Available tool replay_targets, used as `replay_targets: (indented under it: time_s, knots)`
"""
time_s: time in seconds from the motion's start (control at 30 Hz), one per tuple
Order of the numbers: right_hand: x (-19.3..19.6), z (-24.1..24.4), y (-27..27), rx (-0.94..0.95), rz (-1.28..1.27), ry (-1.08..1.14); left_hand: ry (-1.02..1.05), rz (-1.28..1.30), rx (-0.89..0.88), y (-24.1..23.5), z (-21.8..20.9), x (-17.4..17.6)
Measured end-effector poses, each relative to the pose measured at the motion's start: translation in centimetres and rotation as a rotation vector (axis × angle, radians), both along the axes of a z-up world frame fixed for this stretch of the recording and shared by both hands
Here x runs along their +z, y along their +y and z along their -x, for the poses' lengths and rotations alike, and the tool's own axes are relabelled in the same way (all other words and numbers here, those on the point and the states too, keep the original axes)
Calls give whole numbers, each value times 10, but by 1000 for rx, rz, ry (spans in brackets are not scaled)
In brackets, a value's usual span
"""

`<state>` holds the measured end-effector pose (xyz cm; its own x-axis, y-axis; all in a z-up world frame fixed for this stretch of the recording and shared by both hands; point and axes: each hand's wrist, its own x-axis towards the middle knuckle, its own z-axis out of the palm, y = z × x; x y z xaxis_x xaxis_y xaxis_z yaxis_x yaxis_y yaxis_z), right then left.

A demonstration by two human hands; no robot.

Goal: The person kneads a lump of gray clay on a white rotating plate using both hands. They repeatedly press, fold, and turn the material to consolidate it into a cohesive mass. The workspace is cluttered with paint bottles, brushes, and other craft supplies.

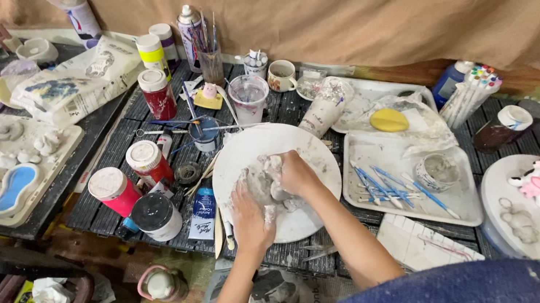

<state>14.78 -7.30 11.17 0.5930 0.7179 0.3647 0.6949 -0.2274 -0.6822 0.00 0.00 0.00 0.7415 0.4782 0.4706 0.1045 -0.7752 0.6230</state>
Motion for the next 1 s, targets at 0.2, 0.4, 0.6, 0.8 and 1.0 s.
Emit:
replay_targets:
  time_s: [0.2, 0.4, 0.6, 0.8, 1.0]
  knots:
    - [3, -12, 5, -184, -223, 89, 178, -10, 80, -14, -8, -12]
    - [-5, -19, 5, -491, -511, -4, 173, -130, 109, -12, -8, 13]
    - [-3, -19, -19, -421, -735, 371, 193, -122, 74, -12, 7, 51]
    - [-17, -10, -49, -359, -397, 428, 172, -1, 31, -16, 8, 54]
    - [-32, -32, -78, -222, -78, -189, 161, -91, 99, -18, 6, 54]
